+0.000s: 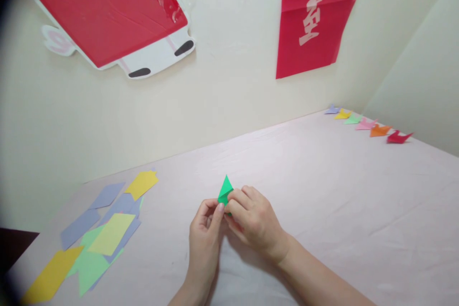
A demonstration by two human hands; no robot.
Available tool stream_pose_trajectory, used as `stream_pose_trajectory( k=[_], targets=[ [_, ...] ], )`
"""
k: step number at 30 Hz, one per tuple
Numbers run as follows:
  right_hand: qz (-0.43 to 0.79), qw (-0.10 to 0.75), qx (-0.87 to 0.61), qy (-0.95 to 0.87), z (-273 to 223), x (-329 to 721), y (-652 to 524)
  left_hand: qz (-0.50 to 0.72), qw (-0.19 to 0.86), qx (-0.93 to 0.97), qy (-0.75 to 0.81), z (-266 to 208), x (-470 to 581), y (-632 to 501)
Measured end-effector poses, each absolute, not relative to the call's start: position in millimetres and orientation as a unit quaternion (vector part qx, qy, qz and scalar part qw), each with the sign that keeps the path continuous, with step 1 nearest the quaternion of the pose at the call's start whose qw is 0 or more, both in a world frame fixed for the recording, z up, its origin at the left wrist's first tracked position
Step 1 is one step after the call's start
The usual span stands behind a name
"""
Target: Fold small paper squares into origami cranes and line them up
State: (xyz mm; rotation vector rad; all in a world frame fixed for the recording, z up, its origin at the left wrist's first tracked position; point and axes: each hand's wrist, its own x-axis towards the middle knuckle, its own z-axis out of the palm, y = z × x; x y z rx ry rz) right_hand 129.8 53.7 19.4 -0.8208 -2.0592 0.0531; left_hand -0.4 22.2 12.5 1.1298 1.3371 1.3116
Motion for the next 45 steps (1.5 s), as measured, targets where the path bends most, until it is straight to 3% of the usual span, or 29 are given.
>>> stream_pose_trajectory(
  k=[12,29,37,45],
  targets=[
    [0.031,0.451,-0.42,-0.787,14.5,138.4,54.4,0.476,0.291,0.632,0.537,16.0,-23.0,31.8],
    [0.214,0.466,-0.363,-0.778,7.2,135.4,60.6,0.468,0.41,0.564,0.544,10.7,-18.4,26.9],
    [0.394,0.469,-0.383,-0.691,7.9,133.7,60.1,0.452,0.385,0.578,0.56,11.5,-20.1,27.8],
    [0.531,0.475,-0.396,-0.579,-1.0,134.7,63.1,0.461,0.424,0.561,0.542,10.9,-13.7,32.9]
  ],
)
